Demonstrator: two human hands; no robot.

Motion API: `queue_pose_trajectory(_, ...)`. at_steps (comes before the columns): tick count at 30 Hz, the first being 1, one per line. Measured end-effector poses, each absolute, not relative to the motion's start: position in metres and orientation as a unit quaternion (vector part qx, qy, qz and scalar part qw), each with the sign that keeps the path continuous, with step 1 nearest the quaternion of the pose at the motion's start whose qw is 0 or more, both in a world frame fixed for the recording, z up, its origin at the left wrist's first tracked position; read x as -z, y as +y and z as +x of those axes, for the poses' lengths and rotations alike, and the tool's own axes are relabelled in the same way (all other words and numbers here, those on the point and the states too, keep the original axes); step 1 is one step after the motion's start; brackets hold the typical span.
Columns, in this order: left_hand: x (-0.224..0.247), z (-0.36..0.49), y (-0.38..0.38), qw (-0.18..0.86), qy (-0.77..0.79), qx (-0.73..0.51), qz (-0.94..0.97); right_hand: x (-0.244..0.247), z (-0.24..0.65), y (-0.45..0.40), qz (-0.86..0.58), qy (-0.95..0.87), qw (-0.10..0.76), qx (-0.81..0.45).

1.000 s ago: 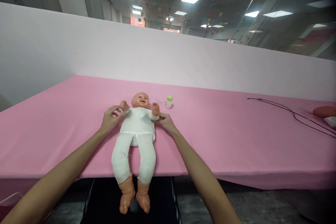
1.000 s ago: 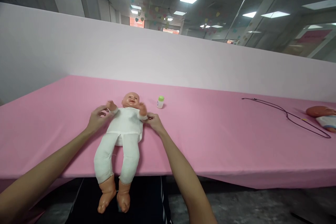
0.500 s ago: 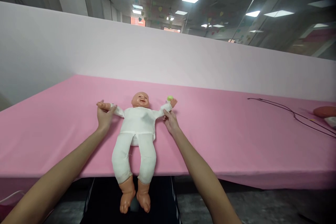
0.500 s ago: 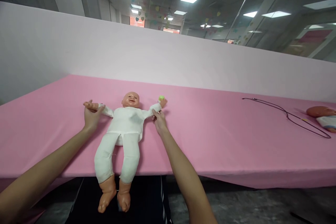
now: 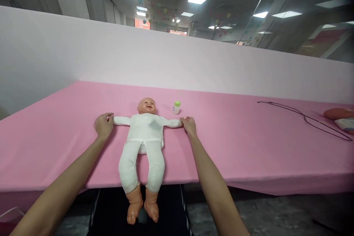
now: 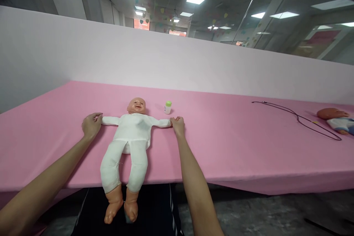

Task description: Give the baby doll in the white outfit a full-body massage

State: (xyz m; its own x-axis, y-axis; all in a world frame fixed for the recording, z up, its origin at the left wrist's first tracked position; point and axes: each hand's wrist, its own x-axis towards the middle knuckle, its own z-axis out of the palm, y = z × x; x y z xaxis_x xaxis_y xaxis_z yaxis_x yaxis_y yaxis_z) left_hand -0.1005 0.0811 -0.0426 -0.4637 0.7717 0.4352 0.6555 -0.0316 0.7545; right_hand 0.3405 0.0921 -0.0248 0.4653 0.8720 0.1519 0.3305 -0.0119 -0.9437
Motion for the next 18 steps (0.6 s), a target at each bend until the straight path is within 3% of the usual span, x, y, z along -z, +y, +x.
queue_pose_trajectory(4, 0.035, -0.093, 0.073, -0.03, 0.67, -0.509, 0.539, 0.019, 0.345, 0.086, -0.739, -0.468, 0.453, -0.172)
queue_pose_trajectory(8, 0.003, -0.052, 0.062, -0.057, 0.541, -0.541, 0.641, 0.01, 0.346, 0.081, -0.739, -0.498, 0.445, -0.093)
queue_pose_trajectory(10, -0.019, -0.013, 0.062, 0.026, 0.441, -0.532, 0.723, 0.006, 0.344, 0.083, -0.715, -0.519, 0.462, -0.077)
queue_pose_trajectory(13, -0.046, 0.056, 0.078, 0.269, 0.318, -0.468, 0.78, -0.001, 0.339, 0.09, -0.678, -0.555, 0.477, -0.065)
queue_pose_trajectory(16, -0.056, 0.121, 0.112, 0.531, 0.325, -0.469, 0.627, -0.01, 0.335, 0.1, -0.651, -0.595, 0.466, -0.067)
queue_pose_trajectory(18, -0.054, 0.153, 0.136, 0.621, 0.325, -0.456, 0.549, -0.018, 0.335, 0.108, -0.645, -0.628, 0.43, -0.07)
